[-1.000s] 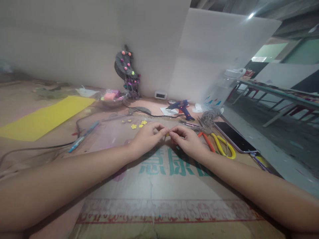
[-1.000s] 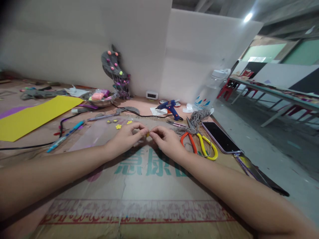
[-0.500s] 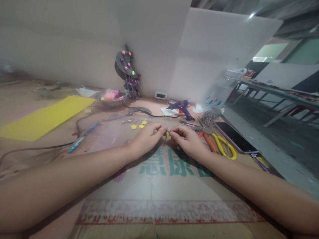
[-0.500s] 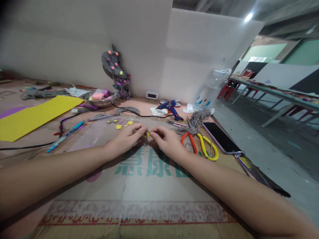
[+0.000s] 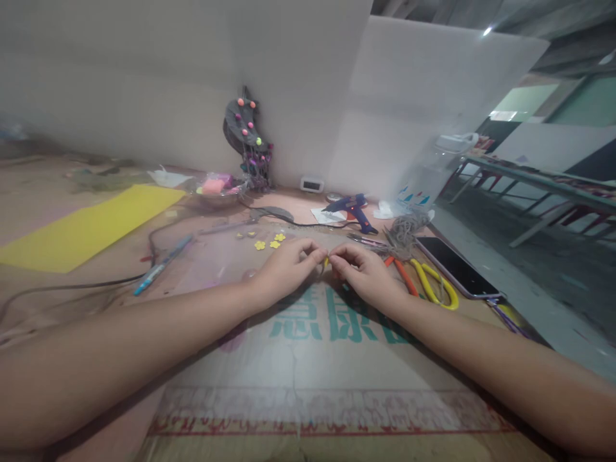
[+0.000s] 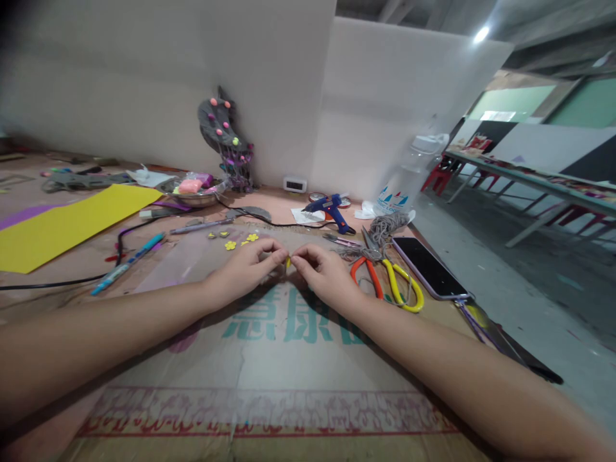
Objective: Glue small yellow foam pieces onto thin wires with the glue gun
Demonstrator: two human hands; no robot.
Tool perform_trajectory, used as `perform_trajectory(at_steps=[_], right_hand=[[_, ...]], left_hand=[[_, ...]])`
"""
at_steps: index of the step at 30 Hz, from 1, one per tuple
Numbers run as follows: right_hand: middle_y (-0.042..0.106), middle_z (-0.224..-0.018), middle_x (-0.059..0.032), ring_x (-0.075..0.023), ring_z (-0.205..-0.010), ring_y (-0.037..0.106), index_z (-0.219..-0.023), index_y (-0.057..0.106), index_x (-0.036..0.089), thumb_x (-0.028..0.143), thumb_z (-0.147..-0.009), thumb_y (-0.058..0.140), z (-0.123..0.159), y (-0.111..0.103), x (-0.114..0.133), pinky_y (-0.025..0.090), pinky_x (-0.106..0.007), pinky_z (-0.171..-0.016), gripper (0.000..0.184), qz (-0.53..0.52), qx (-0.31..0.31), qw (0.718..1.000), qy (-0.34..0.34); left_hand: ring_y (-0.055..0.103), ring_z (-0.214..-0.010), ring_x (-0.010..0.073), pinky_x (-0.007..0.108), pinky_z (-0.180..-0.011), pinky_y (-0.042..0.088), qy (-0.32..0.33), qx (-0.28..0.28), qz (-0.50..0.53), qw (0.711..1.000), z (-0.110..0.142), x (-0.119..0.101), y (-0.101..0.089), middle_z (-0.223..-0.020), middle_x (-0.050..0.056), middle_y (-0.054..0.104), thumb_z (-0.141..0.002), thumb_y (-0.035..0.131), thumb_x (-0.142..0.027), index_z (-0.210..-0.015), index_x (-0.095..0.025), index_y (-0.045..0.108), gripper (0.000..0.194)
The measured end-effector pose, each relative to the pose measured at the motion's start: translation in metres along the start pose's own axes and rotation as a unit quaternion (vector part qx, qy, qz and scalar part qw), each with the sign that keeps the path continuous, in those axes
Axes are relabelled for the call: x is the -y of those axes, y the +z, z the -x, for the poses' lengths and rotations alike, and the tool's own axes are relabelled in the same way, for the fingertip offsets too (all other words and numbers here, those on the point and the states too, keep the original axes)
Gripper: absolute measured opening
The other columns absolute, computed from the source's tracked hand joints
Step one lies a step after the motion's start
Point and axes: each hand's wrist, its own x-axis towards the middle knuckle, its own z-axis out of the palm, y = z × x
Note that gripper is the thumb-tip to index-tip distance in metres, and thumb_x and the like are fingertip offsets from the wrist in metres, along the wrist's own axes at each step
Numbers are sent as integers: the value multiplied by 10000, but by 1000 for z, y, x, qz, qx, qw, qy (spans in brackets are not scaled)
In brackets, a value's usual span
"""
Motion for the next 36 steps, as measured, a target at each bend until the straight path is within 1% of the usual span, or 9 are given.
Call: perform_trajectory(at_steps=[6, 9, 12, 16, 19, 23, 27, 36], right_hand=[[588, -654, 23, -119, -579, 548, -819, 609, 189, 352, -905, 521, 1, 0, 0, 430, -243, -562, 204, -18, 8, 1000, 5], [591, -659, 18, -125, -589, 553, -822, 607, 189, 357, -908, 520, 0, 1, -1, 427, -248, -567, 207, -13, 6, 1000, 1], [594, -672, 12, -127, -603, 550, -818, 605, 189, 358, -907, 522, 0, 0, -2, 423, -250, -577, 208, -7, -4, 1000, -3], [590, -673, 9, -127, -609, 540, -806, 598, 187, 348, -908, 517, 0, 0, -1, 416, -250, -581, 207, -10, -5, 1000, -6], [590, -683, 9, -126, -611, 544, -806, 597, 187, 353, -909, 517, 0, -1, -2, 420, -250, -588, 212, -13, -6, 1000, -6], [592, -686, 9, -125, -619, 546, -815, 610, 186, 351, -913, 515, -1, -1, -3, 422, -248, -593, 214, -1, -5, 1000, -1], [589, -676, 14, -121, -599, 546, -833, 608, 187, 359, -915, 515, -1, 0, -5, 427, -246, -587, 212, -17, -1, 1000, 2], [595, -664, 13, -122, -588, 543, -813, 611, 191, 357, -905, 522, 0, -1, -4, 427, -240, -575, 210, -16, -3, 1000, -1]], left_hand=[[596, -738, 164, 270, -703, 426, 9, -3, -14, 1000, 0, -1, 0, -750, 0, 651, -913, 471, -402, -794, -179, 614, 291], [588, -742, 167, 272, -697, 428, 17, -14, -28, 999, -1, 2, 1, -739, 6, 629, -937, 410, -403, -760, -175, 596, 343], [598, -794, 176, 275, -727, 442, 25, -26, -25, 999, -2, 5, 2, -780, 19, 638, -955, 359, -406, -775, -173, 601, 381], [606, -784, 171, 267, -718, 451, 14, -9, -5, 1000, 0, 4, 2, -803, 14, 666, -923, 442, -420, -829, -175, 615, 314], [605, -779, 165, 270, -728, 450, 9, -10, -5, 1000, 0, 2, 2, -816, 17, 676, -903, 483, -408, -832, -176, 620, 278], [594, -726, 155, 271, -704, 449, 1, -1, 11, 1000, 0, 2, 3, -787, 15, 669, -907, 471, -410, -818, -174, 613, 289], [595, -767, 165, 280, -741, 449, 6, -4, 6, 1000, -1, 2, 3, -797, 18, 667, -907, 475, -394, -813, -176, 603, 270], [610, -793, 176, 282, -735, 459, 6, -4, 2, 1000, 0, 0, 4, -845, 40, 683, -911, 466, -400, -838, -167, 618, 287]])
